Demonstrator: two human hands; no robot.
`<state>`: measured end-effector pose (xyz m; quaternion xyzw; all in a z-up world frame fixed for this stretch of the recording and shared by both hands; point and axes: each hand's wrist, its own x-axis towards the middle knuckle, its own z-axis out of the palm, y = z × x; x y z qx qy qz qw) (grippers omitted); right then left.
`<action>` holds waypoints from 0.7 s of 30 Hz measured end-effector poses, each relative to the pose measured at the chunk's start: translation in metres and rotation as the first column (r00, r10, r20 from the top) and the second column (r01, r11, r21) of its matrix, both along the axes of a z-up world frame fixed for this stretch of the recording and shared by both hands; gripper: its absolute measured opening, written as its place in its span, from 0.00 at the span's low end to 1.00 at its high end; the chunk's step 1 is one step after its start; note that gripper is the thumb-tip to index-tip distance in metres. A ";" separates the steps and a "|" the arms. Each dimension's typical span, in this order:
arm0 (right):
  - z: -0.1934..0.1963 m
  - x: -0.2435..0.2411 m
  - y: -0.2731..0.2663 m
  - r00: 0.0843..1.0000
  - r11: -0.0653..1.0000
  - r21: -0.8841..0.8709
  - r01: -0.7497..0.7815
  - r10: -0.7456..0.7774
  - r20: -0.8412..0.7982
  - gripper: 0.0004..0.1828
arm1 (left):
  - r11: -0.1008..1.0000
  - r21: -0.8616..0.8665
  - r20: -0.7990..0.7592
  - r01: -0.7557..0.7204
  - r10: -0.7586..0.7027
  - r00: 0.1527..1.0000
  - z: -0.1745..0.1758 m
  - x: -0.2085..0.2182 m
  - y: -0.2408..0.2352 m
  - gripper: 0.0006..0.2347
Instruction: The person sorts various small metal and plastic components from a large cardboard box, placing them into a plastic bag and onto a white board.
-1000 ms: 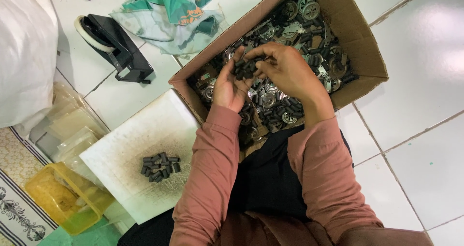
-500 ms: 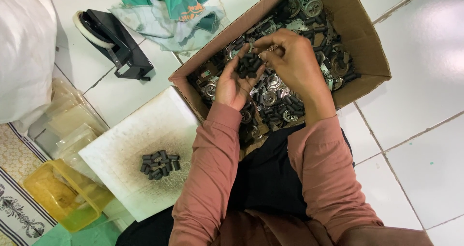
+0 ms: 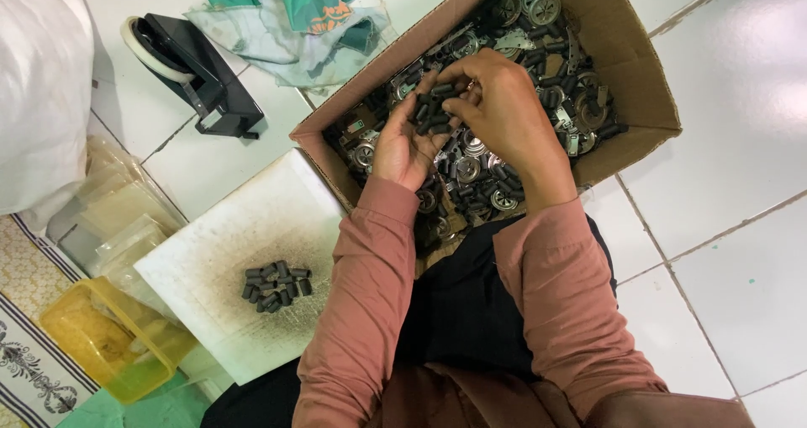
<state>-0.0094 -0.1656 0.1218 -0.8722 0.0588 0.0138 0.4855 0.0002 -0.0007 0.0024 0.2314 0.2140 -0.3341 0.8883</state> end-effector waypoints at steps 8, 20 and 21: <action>-0.005 -0.001 -0.003 1.000 1.000 0.002 -0.002 0.002 0.028 0.12 | 1.000 -0.026 0.009 -0.002 0.002 1.000 0.004 0.001 0.000 0.19; -0.001 -0.001 0.001 0.998 0.998 -0.037 -0.055 0.055 0.016 0.24 | 0.997 0.075 -0.061 -0.015 0.019 0.998 -0.014 -0.002 0.004 0.18; 0.001 -0.001 0.003 0.998 0.997 -0.045 -0.060 0.061 0.010 0.25 | 0.994 0.107 -0.095 -0.028 0.038 0.995 -0.016 -0.002 0.004 0.17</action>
